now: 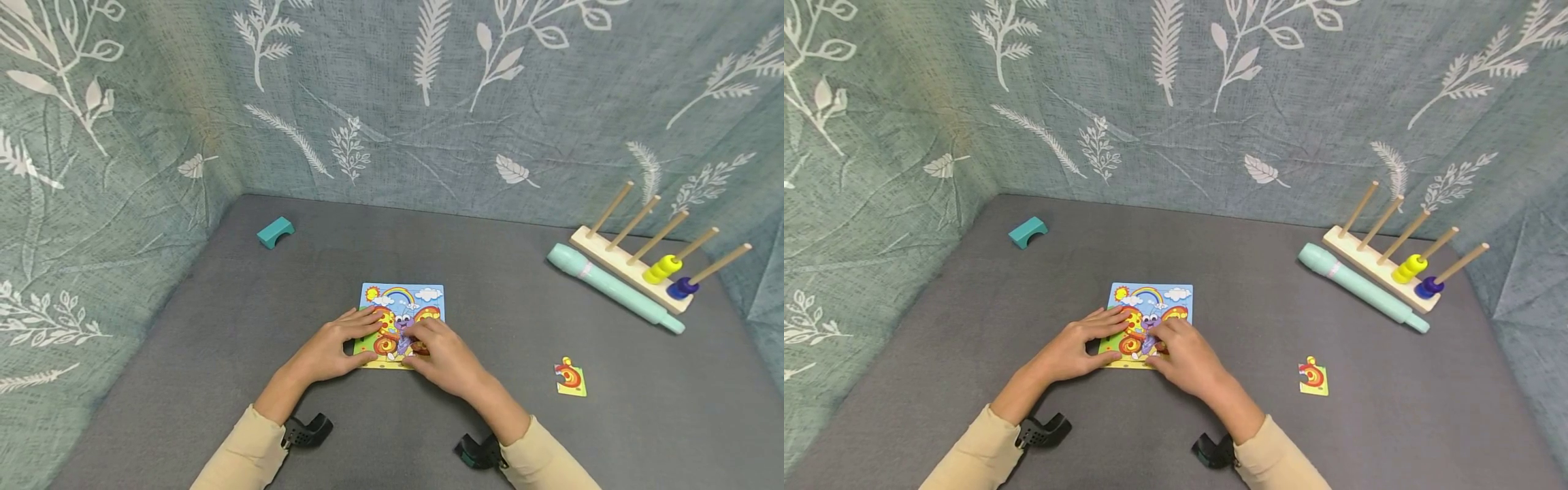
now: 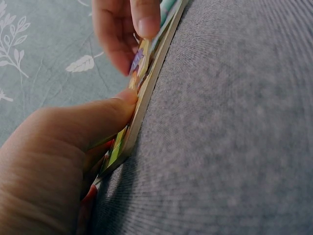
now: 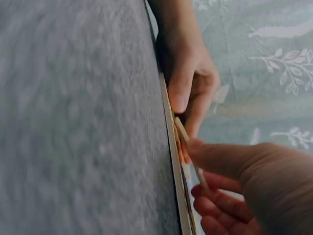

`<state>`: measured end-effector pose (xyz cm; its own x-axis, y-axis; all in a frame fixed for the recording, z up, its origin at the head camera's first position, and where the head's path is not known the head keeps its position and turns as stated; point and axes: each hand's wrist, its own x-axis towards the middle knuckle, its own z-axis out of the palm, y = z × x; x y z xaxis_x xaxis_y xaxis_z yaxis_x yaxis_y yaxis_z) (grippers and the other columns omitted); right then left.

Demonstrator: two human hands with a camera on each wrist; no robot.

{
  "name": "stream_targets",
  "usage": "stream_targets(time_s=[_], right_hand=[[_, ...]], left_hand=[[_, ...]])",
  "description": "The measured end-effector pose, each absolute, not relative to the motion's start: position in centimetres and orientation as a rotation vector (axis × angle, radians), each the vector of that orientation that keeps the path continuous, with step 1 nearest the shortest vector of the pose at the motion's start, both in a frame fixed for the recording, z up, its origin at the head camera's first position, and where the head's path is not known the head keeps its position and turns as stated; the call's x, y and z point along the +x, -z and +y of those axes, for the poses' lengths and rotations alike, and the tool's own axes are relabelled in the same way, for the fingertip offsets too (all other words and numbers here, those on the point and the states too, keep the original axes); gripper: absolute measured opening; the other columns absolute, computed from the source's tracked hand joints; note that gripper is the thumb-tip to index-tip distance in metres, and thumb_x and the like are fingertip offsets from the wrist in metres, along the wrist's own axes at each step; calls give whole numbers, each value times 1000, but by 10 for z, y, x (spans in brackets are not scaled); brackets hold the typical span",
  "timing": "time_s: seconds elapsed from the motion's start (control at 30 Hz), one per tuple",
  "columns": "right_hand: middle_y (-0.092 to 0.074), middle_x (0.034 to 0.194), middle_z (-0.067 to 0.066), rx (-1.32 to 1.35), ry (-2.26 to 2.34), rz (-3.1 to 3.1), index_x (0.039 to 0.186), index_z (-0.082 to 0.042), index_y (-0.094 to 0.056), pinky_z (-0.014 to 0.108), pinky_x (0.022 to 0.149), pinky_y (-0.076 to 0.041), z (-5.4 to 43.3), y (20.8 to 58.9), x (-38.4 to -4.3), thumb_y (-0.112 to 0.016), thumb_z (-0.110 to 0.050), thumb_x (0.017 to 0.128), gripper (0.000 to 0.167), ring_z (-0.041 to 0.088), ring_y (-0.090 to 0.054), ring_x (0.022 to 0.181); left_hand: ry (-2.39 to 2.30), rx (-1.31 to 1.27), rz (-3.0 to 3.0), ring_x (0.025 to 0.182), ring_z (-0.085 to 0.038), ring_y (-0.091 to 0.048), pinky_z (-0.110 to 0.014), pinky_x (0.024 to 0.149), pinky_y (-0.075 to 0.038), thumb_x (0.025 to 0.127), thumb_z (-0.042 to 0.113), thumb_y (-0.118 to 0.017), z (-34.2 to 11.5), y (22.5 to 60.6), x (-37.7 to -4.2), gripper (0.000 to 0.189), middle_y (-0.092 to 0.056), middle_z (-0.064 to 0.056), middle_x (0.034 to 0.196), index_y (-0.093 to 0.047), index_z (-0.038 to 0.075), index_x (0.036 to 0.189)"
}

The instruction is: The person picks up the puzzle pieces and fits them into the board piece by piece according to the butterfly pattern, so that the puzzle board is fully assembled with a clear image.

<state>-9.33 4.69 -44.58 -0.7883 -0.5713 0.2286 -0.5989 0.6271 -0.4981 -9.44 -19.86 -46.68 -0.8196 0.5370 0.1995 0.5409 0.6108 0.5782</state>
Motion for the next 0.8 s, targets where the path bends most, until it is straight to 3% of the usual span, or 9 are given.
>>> stream_targets(time_s=[0.27, 0.8], right_hand=[[-61, 99, 2, 964, -819, -2759, 108, -8, -69, 31, 76, -54, 42, 449, -92, -80, -20, 77, 35, 15, -56, 91], [-59, 99, 1, 912, -893, -2804, 107, -7, -70, 32, 79, -51, 41, 451, -91, -78, -24, 78, 34, 17, -53, 95]], left_hand=[[1013, -948, -2802, 135, -26, -42, -46, 117, -29, 84, 30, -73, -198, 466, -94, 53, -52, -6, 140, -60, 7, 129], [1008, -944, -2808, 135, -26, -42, -47, 117, -30, 83, 30, -73, -198, 466, -94, 54, -52, -6, 140, -59, 7, 130]])
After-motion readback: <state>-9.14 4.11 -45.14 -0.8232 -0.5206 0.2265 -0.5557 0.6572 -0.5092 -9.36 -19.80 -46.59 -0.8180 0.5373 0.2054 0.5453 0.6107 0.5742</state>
